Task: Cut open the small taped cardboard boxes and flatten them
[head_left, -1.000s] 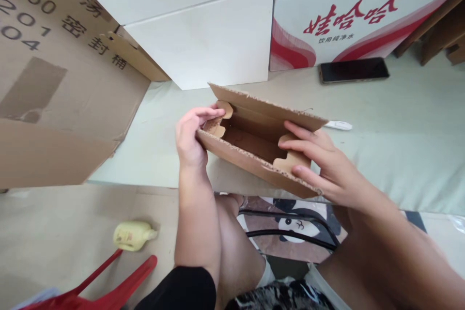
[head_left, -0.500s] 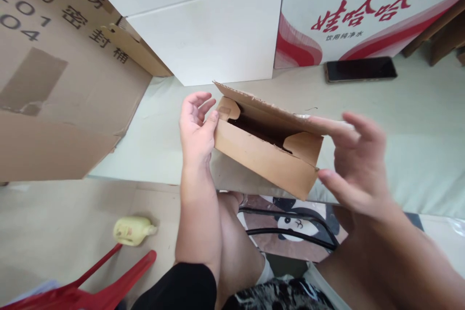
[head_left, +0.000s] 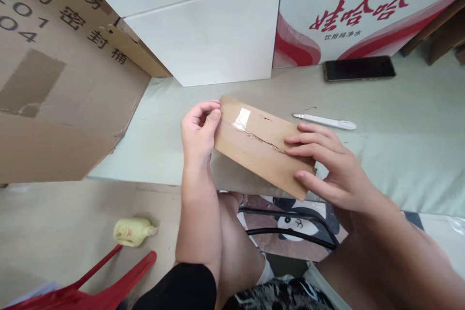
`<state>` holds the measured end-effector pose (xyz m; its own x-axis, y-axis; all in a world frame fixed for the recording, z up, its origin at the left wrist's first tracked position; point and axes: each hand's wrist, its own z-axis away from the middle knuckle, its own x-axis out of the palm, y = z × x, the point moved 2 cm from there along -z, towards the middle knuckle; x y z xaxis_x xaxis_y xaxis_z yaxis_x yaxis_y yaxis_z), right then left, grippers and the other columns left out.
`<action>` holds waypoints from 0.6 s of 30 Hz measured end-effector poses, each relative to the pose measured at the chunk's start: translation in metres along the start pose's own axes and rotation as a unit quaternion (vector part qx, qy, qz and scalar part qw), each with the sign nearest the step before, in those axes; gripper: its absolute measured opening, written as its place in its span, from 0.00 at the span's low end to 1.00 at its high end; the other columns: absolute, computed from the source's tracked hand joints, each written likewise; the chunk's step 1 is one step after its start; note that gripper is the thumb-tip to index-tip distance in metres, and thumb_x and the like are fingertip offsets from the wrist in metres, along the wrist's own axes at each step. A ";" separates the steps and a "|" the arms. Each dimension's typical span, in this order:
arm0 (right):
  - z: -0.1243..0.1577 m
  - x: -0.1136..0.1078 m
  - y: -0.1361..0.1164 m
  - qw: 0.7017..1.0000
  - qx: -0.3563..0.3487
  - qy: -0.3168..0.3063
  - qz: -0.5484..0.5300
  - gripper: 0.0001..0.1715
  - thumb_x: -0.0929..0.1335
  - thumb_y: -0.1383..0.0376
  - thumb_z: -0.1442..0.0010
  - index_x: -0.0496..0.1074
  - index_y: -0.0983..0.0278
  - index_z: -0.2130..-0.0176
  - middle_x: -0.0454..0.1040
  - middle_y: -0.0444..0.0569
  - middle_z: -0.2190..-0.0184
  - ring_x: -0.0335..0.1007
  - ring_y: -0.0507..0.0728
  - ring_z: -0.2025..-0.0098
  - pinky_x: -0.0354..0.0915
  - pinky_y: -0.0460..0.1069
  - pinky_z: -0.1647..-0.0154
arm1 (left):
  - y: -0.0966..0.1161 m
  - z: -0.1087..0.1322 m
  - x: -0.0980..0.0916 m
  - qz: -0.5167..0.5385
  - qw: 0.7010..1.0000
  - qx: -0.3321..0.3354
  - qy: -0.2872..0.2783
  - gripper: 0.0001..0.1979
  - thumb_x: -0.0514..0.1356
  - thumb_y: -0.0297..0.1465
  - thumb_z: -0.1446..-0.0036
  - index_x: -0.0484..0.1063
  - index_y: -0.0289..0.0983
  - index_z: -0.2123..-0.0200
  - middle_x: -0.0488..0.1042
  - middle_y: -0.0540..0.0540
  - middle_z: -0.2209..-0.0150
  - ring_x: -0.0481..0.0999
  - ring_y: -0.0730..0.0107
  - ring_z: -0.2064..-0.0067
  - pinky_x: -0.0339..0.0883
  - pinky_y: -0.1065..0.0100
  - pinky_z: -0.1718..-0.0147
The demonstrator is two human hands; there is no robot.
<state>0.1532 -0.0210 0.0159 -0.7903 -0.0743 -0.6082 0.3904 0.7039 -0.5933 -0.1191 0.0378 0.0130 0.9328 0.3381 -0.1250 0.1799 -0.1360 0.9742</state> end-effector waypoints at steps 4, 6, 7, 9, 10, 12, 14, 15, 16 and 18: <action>0.005 0.004 0.000 1.000 -0.003 0.003 -0.008 0.18 0.69 0.60 0.36 0.74 0.56 0.46 0.79 0.53 0.47 0.68 0.67 0.36 0.67 0.68 0.35 | -0.002 -0.001 -0.002 0.001 0.999 -0.019 -0.025 0.05 0.69 0.30 0.51 0.78 0.40 0.69 0.81 0.45 0.55 0.80 0.60 0.51 0.74 0.61 0.50; 0.009 0.006 0.000 1.000 -0.007 0.009 -0.018 0.23 0.69 0.53 0.36 0.71 0.55 0.43 0.73 0.55 0.41 0.63 0.70 0.32 0.64 0.70 0.33 | -0.002 -0.001 -0.004 -0.001 0.999 -0.025 -0.030 0.04 0.68 0.29 0.51 0.78 0.39 0.69 0.81 0.44 0.55 0.80 0.60 0.51 0.74 0.61 0.50; 0.012 0.007 0.000 1.000 -0.006 0.014 -0.027 0.27 0.69 0.49 0.36 0.70 0.54 0.41 0.68 0.56 0.37 0.59 0.72 0.30 0.61 0.72 0.31 | -0.002 -0.002 -0.005 -0.002 0.999 -0.027 -0.030 0.03 0.68 0.28 0.50 0.78 0.39 0.69 0.81 0.43 0.54 0.80 0.60 0.51 0.74 0.61 0.50; 0.016 0.010 0.003 0.998 0.002 0.029 -0.055 0.35 0.69 0.42 0.38 0.65 0.49 0.37 0.56 0.54 0.29 0.52 0.74 0.26 0.57 0.73 0.29 | -0.003 -0.003 -0.006 0.001 0.999 -0.032 -0.027 0.03 0.68 0.28 0.51 0.79 0.38 0.70 0.81 0.43 0.54 0.80 0.60 0.51 0.75 0.60 0.51; 0.019 0.011 0.006 0.996 0.008 0.040 -0.076 0.39 0.69 0.40 0.40 0.62 0.46 0.34 0.51 0.51 0.27 0.50 0.74 0.25 0.55 0.74 0.28 | -0.003 -0.003 -0.007 0.004 0.999 -0.035 -0.024 0.03 0.68 0.28 0.51 0.79 0.38 0.70 0.81 0.43 0.54 0.80 0.60 0.51 0.75 0.60 0.51; 0.023 0.015 0.015 0.990 0.020 0.058 -0.124 0.48 0.70 0.38 0.43 0.54 0.42 0.30 0.44 0.48 0.24 0.46 0.73 0.23 0.54 0.73 0.27 | -0.006 -0.006 -0.009 0.016 0.999 -0.043 -0.011 0.04 0.69 0.30 0.52 0.80 0.38 0.70 0.81 0.43 0.54 0.80 0.59 0.51 0.75 0.60 0.51; 0.028 0.022 0.030 0.984 0.036 0.058 -0.164 0.57 0.71 0.36 0.44 0.46 0.43 0.27 0.41 0.51 0.22 0.44 0.73 0.23 0.55 0.74 0.28 | -0.011 -0.008 -0.013 0.033 0.998 -0.057 0.007 0.06 0.71 0.32 0.54 0.81 0.39 0.70 0.82 0.43 0.53 0.81 0.58 0.50 0.76 0.59 0.51; 0.030 0.026 0.038 0.982 0.048 0.050 -0.176 0.59 0.71 0.37 0.44 0.42 0.45 0.26 0.42 0.53 0.22 0.45 0.73 0.23 0.55 0.73 0.28 | -0.014 -0.010 -0.015 0.043 0.997 -0.068 0.016 0.08 0.72 0.33 0.55 0.81 0.39 0.70 0.82 0.42 0.53 0.81 0.57 0.50 0.77 0.59 0.51; 0.032 0.030 0.046 0.981 0.062 0.038 -0.182 0.60 0.71 0.38 0.43 0.40 0.47 0.25 0.43 0.56 0.23 0.45 0.72 0.23 0.55 0.73 0.28 | -0.016 -0.011 -0.017 0.053 0.995 -0.078 0.023 0.09 0.73 0.34 0.56 0.81 0.39 0.70 0.82 0.42 0.52 0.81 0.56 0.49 0.77 0.59 0.51; 0.036 0.038 0.058 0.978 0.088 -0.001 -0.188 0.59 0.71 0.40 0.41 0.39 0.50 0.25 0.48 0.59 0.24 0.49 0.70 0.24 0.55 0.71 0.28 | -0.021 -0.014 -0.022 0.071 0.992 -0.096 0.028 0.11 0.74 0.35 0.57 0.81 0.40 0.69 0.82 0.42 0.51 0.81 0.55 0.48 0.78 0.59 0.51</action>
<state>0.1622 -0.0085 -0.0607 -0.8931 -0.3049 -0.3308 0.1483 0.4947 -0.8563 -0.1474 0.0462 -0.0024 0.9249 0.3796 0.0205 -0.0194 -0.0066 0.9998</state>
